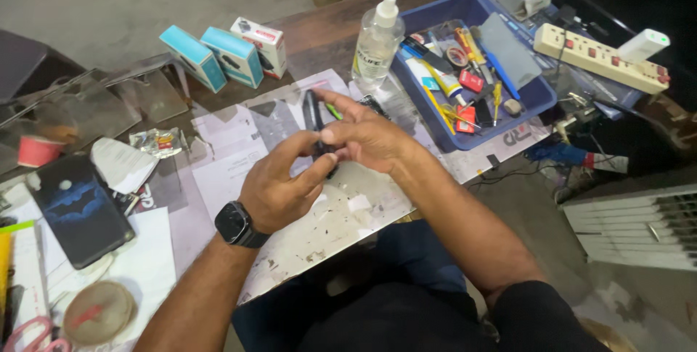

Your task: The person disassembles a small electronic device, removes the battery and circuit board, and uses a green toothbrush to clean the internal components. The person then places the cleaned parts on the workbench.

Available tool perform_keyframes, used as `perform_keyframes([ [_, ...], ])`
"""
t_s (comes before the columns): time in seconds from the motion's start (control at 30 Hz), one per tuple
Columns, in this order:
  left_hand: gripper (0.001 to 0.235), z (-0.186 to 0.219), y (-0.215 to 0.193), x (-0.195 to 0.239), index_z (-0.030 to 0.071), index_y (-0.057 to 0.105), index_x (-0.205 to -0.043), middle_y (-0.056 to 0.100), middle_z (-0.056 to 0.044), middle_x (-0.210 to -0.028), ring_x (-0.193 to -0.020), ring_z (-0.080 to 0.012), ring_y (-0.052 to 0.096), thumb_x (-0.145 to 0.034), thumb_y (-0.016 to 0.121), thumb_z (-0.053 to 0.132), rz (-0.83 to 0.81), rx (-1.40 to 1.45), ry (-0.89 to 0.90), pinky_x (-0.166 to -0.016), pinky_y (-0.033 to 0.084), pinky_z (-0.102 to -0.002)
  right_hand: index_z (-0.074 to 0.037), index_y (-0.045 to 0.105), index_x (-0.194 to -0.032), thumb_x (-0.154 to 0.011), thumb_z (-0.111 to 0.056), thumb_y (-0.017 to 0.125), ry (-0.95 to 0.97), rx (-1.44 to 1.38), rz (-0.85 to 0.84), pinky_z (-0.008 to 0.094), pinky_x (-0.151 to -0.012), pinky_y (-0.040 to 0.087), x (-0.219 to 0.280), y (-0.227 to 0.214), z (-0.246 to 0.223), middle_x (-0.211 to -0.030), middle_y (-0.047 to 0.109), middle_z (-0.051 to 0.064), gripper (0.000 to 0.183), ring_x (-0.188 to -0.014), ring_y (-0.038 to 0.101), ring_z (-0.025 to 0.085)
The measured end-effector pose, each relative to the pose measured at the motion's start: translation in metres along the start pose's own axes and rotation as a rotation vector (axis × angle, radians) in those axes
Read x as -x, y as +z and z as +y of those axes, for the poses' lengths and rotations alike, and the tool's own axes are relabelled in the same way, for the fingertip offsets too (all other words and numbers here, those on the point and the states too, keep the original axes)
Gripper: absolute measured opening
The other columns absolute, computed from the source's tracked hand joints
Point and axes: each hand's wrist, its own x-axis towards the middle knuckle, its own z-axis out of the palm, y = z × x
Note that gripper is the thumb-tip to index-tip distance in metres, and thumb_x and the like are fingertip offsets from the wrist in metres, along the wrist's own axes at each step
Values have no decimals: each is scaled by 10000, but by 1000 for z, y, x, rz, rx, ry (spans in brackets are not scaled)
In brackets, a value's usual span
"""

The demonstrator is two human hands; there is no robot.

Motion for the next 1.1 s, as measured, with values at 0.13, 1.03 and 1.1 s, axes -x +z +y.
perform_keyframes([
  [0.13, 512, -3, -4, 1, 54, 651, -1154, 556, -192, -1290, -997, -337, 675, -671, 817, 80, -66, 185, -98, -860, 577, -406, -125, 299, -1641, -799, -37, 782, -106, 71, 2, 285, -713, 540, 1, 0, 2, -1051, 667, 75, 975, -874, 659, 159],
  [1.03, 444, -39, 12, 24, -28, 596, -1224, 749, -82, -1035, -869, -112, 715, -793, 668, 49, -21, 700, -826, -811, 602, -273, -150, 350, -1601, -777, -38, 791, -219, 870, 96, 295, -764, 617, 5, 46, 12, -1070, 700, 60, 942, -936, 727, 147],
  [1.1, 505, -37, 11, 24, -28, 569, -1263, 749, -91, -1017, -858, -110, 721, -769, 647, 49, 2, 661, -831, -793, 600, -272, -145, 373, -1600, -772, -44, 799, -269, 929, 100, 300, -784, 615, 5, 50, 14, -1023, 711, 79, 936, -897, 738, 157],
])
